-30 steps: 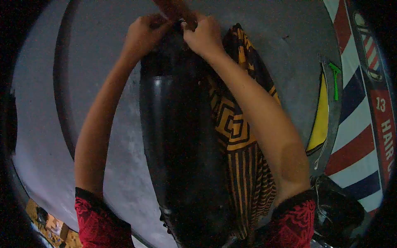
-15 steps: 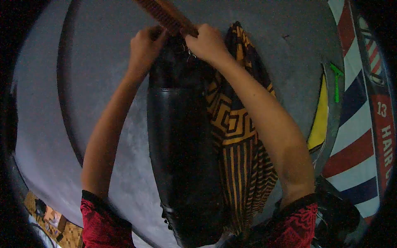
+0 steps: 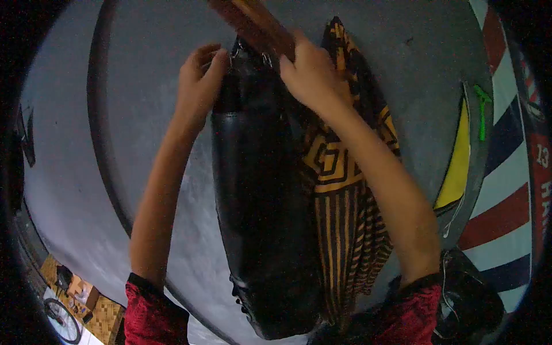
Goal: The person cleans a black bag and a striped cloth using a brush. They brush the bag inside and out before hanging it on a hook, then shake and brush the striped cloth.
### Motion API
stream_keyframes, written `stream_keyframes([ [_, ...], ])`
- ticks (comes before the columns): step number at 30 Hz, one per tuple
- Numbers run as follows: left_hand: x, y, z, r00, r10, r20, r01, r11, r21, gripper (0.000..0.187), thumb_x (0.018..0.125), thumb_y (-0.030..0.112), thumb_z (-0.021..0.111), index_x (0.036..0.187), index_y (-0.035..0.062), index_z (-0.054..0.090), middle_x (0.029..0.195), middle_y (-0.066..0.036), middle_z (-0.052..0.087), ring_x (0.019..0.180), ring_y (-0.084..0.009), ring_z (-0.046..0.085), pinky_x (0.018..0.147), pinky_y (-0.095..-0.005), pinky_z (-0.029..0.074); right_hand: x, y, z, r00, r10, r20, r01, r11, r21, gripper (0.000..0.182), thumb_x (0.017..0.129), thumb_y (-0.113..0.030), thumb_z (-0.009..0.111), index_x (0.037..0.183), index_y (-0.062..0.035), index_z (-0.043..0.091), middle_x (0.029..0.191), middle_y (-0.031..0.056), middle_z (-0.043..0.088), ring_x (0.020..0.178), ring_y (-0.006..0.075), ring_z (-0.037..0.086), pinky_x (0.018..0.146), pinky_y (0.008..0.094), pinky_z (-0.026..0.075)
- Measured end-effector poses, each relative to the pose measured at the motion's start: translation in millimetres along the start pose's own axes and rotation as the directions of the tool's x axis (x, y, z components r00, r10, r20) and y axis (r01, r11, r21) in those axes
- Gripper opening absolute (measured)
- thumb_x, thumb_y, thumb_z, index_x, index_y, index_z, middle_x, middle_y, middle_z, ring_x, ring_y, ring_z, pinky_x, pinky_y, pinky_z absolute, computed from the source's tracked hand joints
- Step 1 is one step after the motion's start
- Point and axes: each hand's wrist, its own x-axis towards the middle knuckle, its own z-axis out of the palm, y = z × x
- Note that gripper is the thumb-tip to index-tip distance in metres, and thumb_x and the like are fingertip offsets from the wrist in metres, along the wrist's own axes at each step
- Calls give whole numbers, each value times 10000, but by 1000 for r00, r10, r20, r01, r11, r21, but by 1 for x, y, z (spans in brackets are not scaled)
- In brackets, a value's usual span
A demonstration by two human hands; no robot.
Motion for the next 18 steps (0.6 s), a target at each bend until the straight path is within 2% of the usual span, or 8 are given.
stream_keyframes([
  [1, -14, 3, -5, 1000, 0, -18, -1, 997, -72, 366, 860, 231, 559, 1106, -36, 520, 1053, -202, 592, 929, -272, 607, 782, -363, 483, -8, 0, -4, 1000, -16, 19, 17, 1000, -20, 351, 814, -167, 522, 1119, 4, 487, 908, 243, 611, 900, 405, 575, 776, 475, 450],
  [3, -44, 24, -20, 993, -113, 19, 115, 979, -168, 424, 871, 216, 551, 1194, -27, 422, 1150, -212, 508, 1036, -257, 543, 835, -370, 462, -28, -12, -19, 997, 2, 71, 0, 1000, -27, 350, 796, -132, 547, 1111, -1, 466, 906, 247, 606, 873, 412, 580, 748, 476, 457],
  [5, -83, 36, -37, 990, -129, -62, 114, 973, -202, 375, 872, 182, 546, 1165, -30, 445, 1141, -185, 512, 1064, -237, 513, 865, -359, 434, -60, -20, -30, 993, 18, 120, -9, 997, -71, 350, 775, -99, 572, 1091, -7, 453, 890, 245, 604, 835, 418, 584, 722, 476, 463],
  [8, -136, 32, -50, 999, -49, 1, 49, 998, 26, 352, 860, 135, 551, 1157, -26, 452, 1131, -167, 516, 1070, -251, 503, 890, -350, 407, -112, -28, -41, 981, 24, 191, 6, 988, -156, 350, 746, -68, 608, 1052, -25, 443, 837, 220, 605, 760, 418, 590, 679, 473, 471],
  [11, -183, 31, -59, 995, -72, 65, 64, 991, 119, 344, 891, 90, 495, 1208, -15, 414, 1201, -141, 467, 1148, -216, 444, 964, -341, 348, -152, -19, -42, 958, 23, 286, 44, 974, -224, 326, 743, -78, 631, 1015, -57, 452, 774, 164, 601, 684, 387, 596, 619, 462, 477],
  [12, -199, 30, -62, 996, -90, -18, 92, 986, 138, 375, 797, 55, 594, 1143, -19, 471, 1125, -179, 512, 1058, -281, 506, 892, -355, 401, -169, -20, -42, 946, 14, 324, 74, 963, -258, 294, 750, -85, 629, 995, -67, 466, 758, 144, 598, 660, 369, 600, 598, 455, 479],
  [16, -268, 42, -95, 975, -216, 55, 182, 915, 361, 444, 714, 15, 643, 1132, -17, 496, 1156, -190, 488, 1064, -323, 501, 900, -350, 399, -249, -40, -36, 885, 57, 462, 135, 918, -372, 161, 777, -106, 609, 910, -105, 518, 735, 76, 593, 608, 287, 615, 520, 406, 482],
  [18, -295, 46, -100, 972, -233, 18, 198, 863, 464, 464, 703, 3, 651, 1140, -12, 497, 1163, -193, 486, 1068, -322, 500, 908, -355, 397, -287, -37, -33, 871, 70, 486, 107, 939, -327, 121, 783, -99, 596, 886, -104, 533, 748, 69, 602, 595, 265, 615, 504, 380, 481],
])
